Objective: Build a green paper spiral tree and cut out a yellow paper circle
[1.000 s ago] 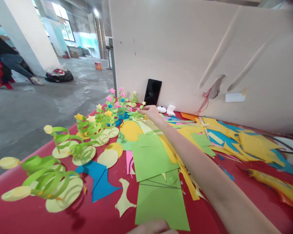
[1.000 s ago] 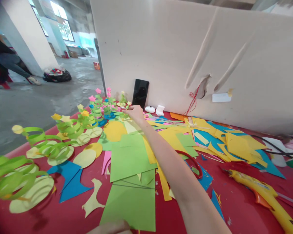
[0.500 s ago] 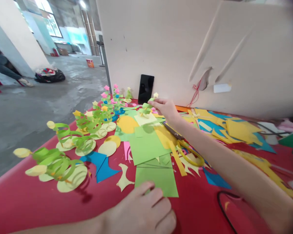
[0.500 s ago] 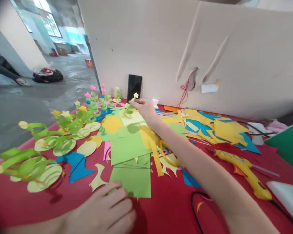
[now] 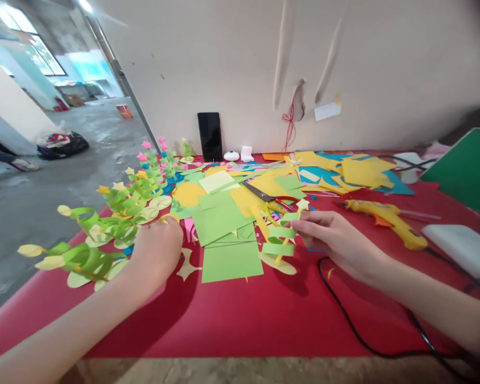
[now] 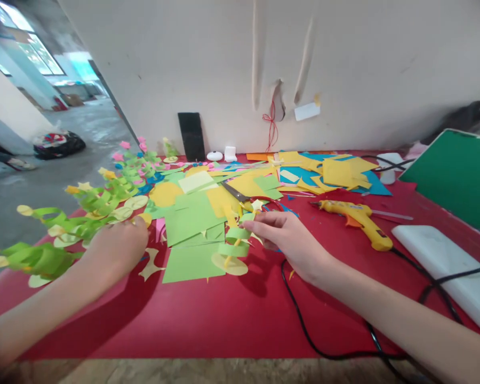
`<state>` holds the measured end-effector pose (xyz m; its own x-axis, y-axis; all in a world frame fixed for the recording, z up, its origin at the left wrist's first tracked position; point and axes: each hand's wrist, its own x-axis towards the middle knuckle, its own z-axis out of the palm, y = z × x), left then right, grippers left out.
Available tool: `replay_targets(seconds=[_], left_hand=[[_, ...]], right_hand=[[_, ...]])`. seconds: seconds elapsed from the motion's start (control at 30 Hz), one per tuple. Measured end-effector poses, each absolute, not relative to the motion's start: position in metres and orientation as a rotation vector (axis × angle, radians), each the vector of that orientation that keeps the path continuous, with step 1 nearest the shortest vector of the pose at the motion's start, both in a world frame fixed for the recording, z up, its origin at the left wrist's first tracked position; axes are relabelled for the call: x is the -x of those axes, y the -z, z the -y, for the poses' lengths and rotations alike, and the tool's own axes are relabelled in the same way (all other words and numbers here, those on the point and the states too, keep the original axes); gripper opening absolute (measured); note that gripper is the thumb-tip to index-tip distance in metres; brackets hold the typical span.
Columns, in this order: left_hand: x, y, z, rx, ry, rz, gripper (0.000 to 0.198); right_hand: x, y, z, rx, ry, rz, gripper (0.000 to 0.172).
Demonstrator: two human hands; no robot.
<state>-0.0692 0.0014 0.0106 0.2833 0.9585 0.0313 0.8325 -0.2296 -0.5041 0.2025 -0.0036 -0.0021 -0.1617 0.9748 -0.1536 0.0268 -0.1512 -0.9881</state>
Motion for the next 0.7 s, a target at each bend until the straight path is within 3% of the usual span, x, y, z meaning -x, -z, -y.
replay_targets(seconds=[0.13, 0.27, 0.7], left_hand=[[0.073, -0.003, -0.009, 2.163, -0.475, 1.636, 0.025], [0.078, 0.007, -0.022, 2.121, -0.584, 1.708, 0.009], [0.09, 0.003, -0.022, 2.307, -0.415, 1.675, 0.019]], right_hand=[[-0.204, 0.007, 0.01, 1.198, -1.518, 1.211, 0.022], [-0.202, 0.011, 0.01, 1.151, -1.58, 1.195, 0.023], [-0.204, 0.008, 0.009, 1.128, -1.646, 1.172, 0.022]])
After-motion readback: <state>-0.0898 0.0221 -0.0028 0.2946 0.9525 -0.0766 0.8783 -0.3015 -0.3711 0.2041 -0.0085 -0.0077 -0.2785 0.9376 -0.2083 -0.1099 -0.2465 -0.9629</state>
